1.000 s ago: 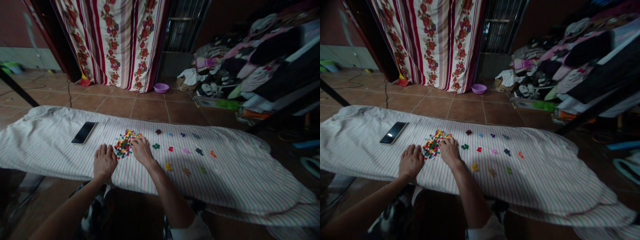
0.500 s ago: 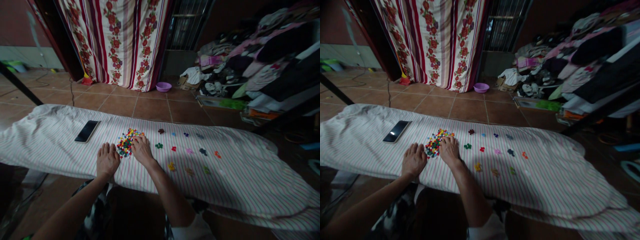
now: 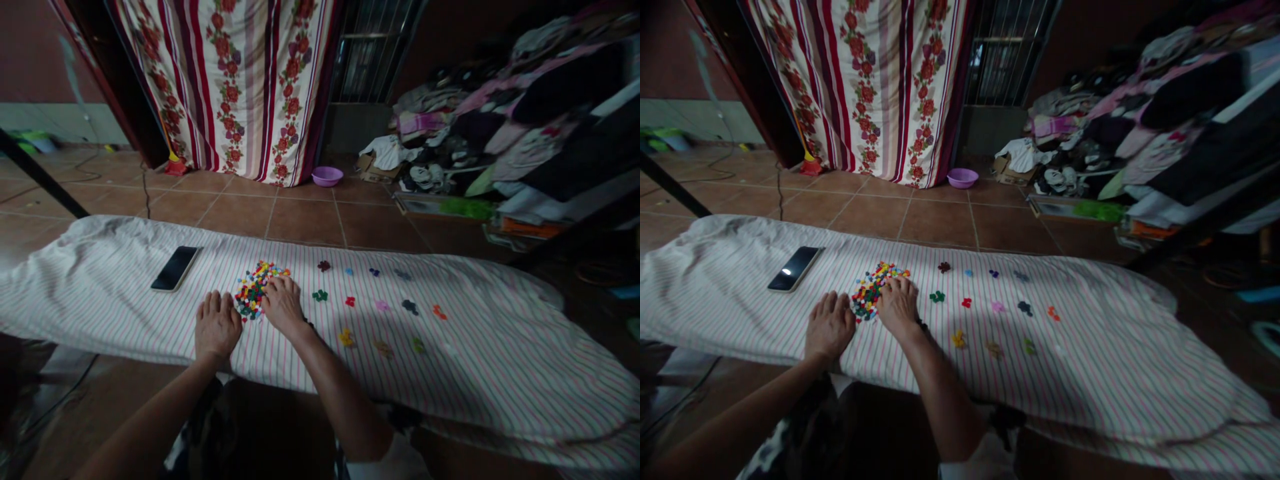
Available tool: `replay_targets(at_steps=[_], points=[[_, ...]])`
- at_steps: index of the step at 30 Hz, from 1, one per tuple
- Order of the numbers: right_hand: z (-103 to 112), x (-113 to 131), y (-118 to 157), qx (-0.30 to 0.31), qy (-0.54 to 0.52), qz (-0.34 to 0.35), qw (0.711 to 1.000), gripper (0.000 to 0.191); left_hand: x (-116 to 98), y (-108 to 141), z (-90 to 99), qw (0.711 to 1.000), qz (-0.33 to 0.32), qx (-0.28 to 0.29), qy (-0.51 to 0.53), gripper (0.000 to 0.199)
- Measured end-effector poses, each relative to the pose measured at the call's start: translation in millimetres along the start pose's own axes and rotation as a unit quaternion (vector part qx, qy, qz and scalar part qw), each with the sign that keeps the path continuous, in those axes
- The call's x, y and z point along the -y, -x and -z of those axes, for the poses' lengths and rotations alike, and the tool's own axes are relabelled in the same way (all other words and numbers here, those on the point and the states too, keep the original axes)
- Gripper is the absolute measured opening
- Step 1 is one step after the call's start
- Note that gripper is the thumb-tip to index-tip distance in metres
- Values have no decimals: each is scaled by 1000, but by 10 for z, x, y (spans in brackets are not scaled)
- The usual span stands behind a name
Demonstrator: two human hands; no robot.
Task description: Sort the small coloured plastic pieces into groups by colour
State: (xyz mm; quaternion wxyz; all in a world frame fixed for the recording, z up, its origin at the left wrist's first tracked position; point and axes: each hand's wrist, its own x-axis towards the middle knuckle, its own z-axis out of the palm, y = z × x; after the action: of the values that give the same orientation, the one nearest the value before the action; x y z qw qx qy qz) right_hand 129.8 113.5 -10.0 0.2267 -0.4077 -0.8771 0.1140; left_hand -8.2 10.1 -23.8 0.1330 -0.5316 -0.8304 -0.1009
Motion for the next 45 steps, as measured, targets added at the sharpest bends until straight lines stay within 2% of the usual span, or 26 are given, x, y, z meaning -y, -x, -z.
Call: replay_targets(at_steps=[9,17,26,32,40,45], points=[[-30,19,10,-7,-21,-13,1000,15,0,-5,-19,1000,1,-3,-5,45],[-15,1,11,-38,-95,-18,995,7,-4,2,-11,1000,8,-5,2,44],[125,-12,48,-36,-133,-18,990,7,-1,11,13,1000,2,-10,2,43],[227,-43,11,-7,-156,-34,987,11,20,10,-7,1000,-8,-6,-6,44],[353,-73,8,-10,-160,-57,985,11,28,13,-14,1000,-12,1,-8,46],[385,-64,5,-23,-147,-48,988,12,21,15,7,1000,-12,3,-17,44]])
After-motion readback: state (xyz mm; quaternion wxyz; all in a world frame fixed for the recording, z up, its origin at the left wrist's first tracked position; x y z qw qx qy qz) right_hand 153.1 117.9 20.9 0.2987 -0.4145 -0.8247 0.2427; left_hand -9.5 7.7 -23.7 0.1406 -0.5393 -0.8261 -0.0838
